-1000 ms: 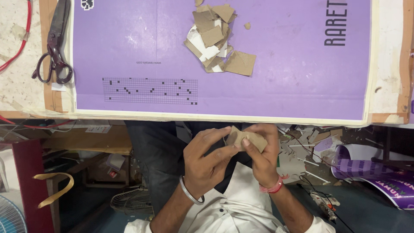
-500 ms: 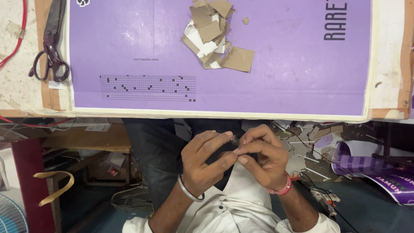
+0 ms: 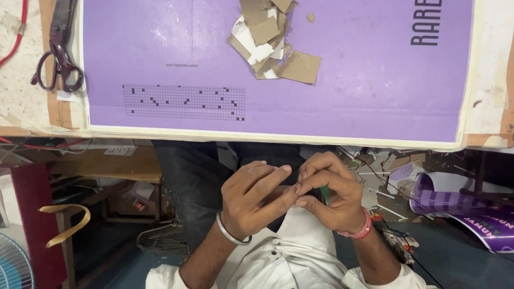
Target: The person tears small pieces of cardboard by hand over a purple work mat. They repeatedly pick up fragments, tear them into smaller bits, and place them back on the mat. Scissors and a red cable are visible nearby but not used.
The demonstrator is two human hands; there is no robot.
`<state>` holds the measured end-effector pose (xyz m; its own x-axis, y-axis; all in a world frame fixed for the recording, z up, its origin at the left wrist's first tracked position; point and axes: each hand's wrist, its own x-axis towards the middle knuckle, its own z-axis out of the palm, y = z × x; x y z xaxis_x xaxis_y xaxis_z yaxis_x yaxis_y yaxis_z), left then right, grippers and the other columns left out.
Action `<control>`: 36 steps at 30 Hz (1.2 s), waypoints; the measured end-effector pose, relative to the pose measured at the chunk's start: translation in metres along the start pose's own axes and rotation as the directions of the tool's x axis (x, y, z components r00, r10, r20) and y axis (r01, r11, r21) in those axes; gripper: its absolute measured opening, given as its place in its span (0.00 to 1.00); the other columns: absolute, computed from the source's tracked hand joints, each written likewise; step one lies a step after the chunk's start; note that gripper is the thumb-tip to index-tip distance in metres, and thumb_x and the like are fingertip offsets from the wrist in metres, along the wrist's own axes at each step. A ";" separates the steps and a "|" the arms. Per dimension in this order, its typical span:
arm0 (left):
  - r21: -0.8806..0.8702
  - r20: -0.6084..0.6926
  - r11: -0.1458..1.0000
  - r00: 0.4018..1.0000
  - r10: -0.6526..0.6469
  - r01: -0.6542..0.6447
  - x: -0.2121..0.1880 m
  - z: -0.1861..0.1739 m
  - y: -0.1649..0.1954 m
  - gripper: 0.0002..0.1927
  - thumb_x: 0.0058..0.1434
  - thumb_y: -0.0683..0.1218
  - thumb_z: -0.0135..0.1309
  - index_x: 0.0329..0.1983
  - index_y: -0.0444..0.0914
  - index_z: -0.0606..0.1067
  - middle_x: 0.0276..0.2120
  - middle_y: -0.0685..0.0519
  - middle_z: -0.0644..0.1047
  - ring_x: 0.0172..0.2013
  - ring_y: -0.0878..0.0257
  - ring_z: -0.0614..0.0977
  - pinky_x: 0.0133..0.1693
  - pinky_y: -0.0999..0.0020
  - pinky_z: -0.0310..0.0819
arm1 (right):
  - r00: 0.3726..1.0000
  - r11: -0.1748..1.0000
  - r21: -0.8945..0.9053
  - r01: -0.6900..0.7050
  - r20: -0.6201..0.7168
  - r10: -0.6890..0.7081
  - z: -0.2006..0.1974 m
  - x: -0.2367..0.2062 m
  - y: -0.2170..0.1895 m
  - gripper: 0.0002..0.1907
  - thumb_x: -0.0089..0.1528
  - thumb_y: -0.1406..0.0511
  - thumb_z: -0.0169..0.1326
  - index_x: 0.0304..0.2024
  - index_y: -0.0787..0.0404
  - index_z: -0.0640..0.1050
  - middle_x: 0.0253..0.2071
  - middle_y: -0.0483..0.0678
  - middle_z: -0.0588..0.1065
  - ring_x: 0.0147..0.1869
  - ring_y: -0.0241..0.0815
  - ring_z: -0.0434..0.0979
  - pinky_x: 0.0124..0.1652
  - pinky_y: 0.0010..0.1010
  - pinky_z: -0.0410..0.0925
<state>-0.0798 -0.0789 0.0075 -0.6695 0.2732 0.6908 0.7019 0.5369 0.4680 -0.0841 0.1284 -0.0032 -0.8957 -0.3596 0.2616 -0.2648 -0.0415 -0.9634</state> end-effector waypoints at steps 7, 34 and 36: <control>-0.005 0.018 1.000 1.000 0.007 -0.007 0.000 -0.002 -0.001 0.07 0.60 0.46 0.67 0.39 0.43 0.81 0.49 0.49 0.79 0.40 0.57 0.83 0.44 0.57 0.83 | 0.996 1.000 -0.002 -0.017 0.091 0.017 -0.005 0.006 -0.001 0.07 0.61 0.68 0.65 0.34 0.61 0.78 0.43 0.47 0.70 0.46 0.38 0.76 0.46 0.29 0.73; -0.024 0.102 1.000 0.995 -0.003 0.006 -0.012 -0.007 0.000 0.05 0.62 0.45 0.66 0.39 0.44 0.81 0.43 0.50 0.81 0.40 0.58 0.84 0.44 0.59 0.83 | 0.916 0.982 -0.004 -0.187 0.361 0.176 -0.018 0.018 0.002 0.09 0.63 0.64 0.62 0.36 0.62 0.77 0.40 0.47 0.73 0.47 0.42 0.75 0.51 0.34 0.70; -0.021 0.105 1.000 0.994 -0.005 0.008 -0.013 -0.007 0.000 0.05 0.62 0.45 0.66 0.39 0.44 0.81 0.43 0.50 0.81 0.40 0.58 0.84 0.45 0.59 0.83 | 0.911 0.980 0.005 -0.198 0.369 0.183 -0.018 0.017 0.005 0.08 0.64 0.65 0.61 0.36 0.62 0.76 0.40 0.47 0.74 0.47 0.43 0.76 0.51 0.34 0.70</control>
<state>-0.0695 -0.0878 0.0028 -0.6951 0.3524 0.6266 0.7016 0.5224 0.4846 -0.1071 0.1386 -0.0020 -0.7330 -0.6790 0.0411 -0.0800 0.0261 -0.9965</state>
